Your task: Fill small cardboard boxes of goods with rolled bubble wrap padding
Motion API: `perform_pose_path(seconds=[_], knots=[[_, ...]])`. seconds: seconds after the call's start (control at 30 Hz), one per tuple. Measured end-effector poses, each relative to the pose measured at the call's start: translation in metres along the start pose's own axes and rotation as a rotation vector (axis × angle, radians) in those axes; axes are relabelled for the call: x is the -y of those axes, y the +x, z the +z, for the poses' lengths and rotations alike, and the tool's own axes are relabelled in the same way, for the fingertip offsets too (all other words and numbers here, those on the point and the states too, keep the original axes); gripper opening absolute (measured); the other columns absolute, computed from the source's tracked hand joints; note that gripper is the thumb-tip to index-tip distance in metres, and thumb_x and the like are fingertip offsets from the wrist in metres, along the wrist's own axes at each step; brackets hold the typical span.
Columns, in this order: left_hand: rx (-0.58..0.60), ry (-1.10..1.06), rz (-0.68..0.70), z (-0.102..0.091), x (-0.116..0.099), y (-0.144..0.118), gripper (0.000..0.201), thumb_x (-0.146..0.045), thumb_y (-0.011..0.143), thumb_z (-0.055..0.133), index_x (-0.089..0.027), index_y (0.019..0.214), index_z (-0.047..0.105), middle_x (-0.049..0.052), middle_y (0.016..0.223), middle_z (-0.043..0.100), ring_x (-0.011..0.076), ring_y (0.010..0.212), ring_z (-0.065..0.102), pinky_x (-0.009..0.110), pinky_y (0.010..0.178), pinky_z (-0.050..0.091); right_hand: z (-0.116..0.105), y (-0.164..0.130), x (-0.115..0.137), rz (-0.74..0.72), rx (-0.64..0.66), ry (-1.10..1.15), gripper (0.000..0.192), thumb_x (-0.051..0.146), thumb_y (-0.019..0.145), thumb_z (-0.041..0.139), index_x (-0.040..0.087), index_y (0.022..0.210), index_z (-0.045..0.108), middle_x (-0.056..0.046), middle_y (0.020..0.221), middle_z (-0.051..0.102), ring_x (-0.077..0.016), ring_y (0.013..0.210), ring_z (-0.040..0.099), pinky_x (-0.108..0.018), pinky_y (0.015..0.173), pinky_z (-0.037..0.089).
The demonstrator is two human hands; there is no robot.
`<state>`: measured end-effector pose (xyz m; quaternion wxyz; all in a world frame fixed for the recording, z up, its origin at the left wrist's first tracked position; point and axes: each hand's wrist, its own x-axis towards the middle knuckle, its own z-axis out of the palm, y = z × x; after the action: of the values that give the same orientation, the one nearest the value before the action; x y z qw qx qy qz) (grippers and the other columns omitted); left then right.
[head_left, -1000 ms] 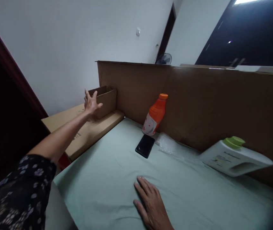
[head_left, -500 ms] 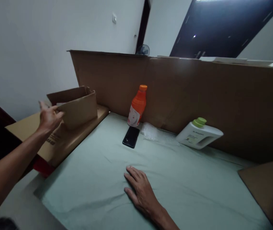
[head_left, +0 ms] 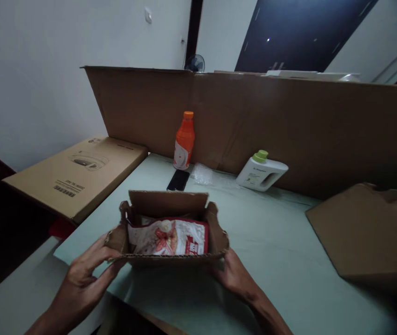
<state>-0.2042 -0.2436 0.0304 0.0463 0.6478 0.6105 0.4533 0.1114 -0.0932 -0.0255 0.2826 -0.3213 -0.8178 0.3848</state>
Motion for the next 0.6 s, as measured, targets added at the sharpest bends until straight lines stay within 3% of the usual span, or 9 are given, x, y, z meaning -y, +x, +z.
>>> perform_pose_path(seconds=[0.13,0.2,0.3,0.37,0.47,0.53,0.6], knots=[[0.030,-0.065,0.109,0.046,-0.011,0.017,0.013,-0.017,0.087,0.062,-0.025,0.082,0.069,0.002,0.077,0.074,0.0239,0.107,0.072,0.031,0.093,0.057,-0.024,-0.047,0.000,0.173,-0.165,-0.010,0.066,0.052,0.086,0.065,0.022,0.145,0.054,-0.013,0.144,0.060,-0.0342,0.126,0.061,-0.047,0.102,0.055],[0.063,-0.114,0.138,0.070,-0.013,0.030,0.015,-0.015,0.089,0.059,-0.024,0.082,0.068,0.004,0.082,0.076,0.0250,0.115,0.070,0.033,0.095,0.057,-0.035,-0.062,-0.008,0.238,-0.242,-0.030,0.061,0.053,0.085,0.066,0.021,0.137,0.062,-0.014,0.136,0.066,-0.0343,0.120,0.066,-0.046,0.099,0.056],[0.013,-0.187,0.151,0.098,-0.014,0.035,0.014,-0.014,0.088,0.060,-0.024,0.091,0.068,0.010,0.120,0.073,0.0278,0.127,0.063,0.039,0.100,0.056,-0.065,-0.078,-0.029,0.274,-0.252,-0.024,0.060,0.056,0.079,0.071,0.019,0.127,0.070,-0.016,0.126,0.071,-0.0356,0.113,0.069,-0.046,0.095,0.058],[-0.087,-0.233,0.083,0.110,-0.010,0.026,0.033,-0.018,0.086,0.064,-0.029,0.118,0.064,0.013,0.150,0.053,0.0317,0.135,0.056,0.047,0.104,0.053,-0.092,-0.081,-0.045,0.286,-0.223,0.001,0.059,0.056,0.079,0.071,0.020,0.125,0.071,-0.016,0.128,0.070,-0.0353,0.114,0.069,-0.045,0.094,0.059],[-0.185,-0.298,-0.108,0.127,0.005,0.000,0.075,-0.029,0.086,0.065,-0.037,0.153,0.033,0.014,0.163,0.033,0.0346,0.134,0.056,0.051,0.103,0.055,-0.132,-0.059,-0.072,0.294,-0.255,-0.050,0.052,0.053,0.087,0.062,0.021,0.126,0.070,-0.015,0.133,0.068,-0.0321,0.112,0.070,-0.044,0.093,0.059],[-0.120,-0.257,-0.216,0.143,0.018,-0.013,0.080,-0.035,0.088,0.062,-0.035,0.158,0.025,0.014,0.159,0.041,0.0354,0.132,0.057,0.052,0.103,0.055,-0.147,-0.022,-0.090,0.260,-0.220,-0.216,0.046,0.045,0.092,0.053,0.021,0.128,0.069,-0.013,0.132,0.069,-0.0293,0.112,0.070,-0.043,0.093,0.059],[0.003,-0.192,-0.224,0.164,0.032,-0.014,0.080,-0.043,0.086,0.063,-0.031,0.158,0.029,0.015,0.145,0.057,0.0380,0.131,0.058,0.054,0.103,0.055,-0.148,0.029,-0.107,0.212,-0.125,-0.487,0.046,0.033,0.091,0.051,0.020,0.132,0.065,-0.012,0.133,0.068,-0.0279,0.119,0.066,-0.043,0.098,0.055]])
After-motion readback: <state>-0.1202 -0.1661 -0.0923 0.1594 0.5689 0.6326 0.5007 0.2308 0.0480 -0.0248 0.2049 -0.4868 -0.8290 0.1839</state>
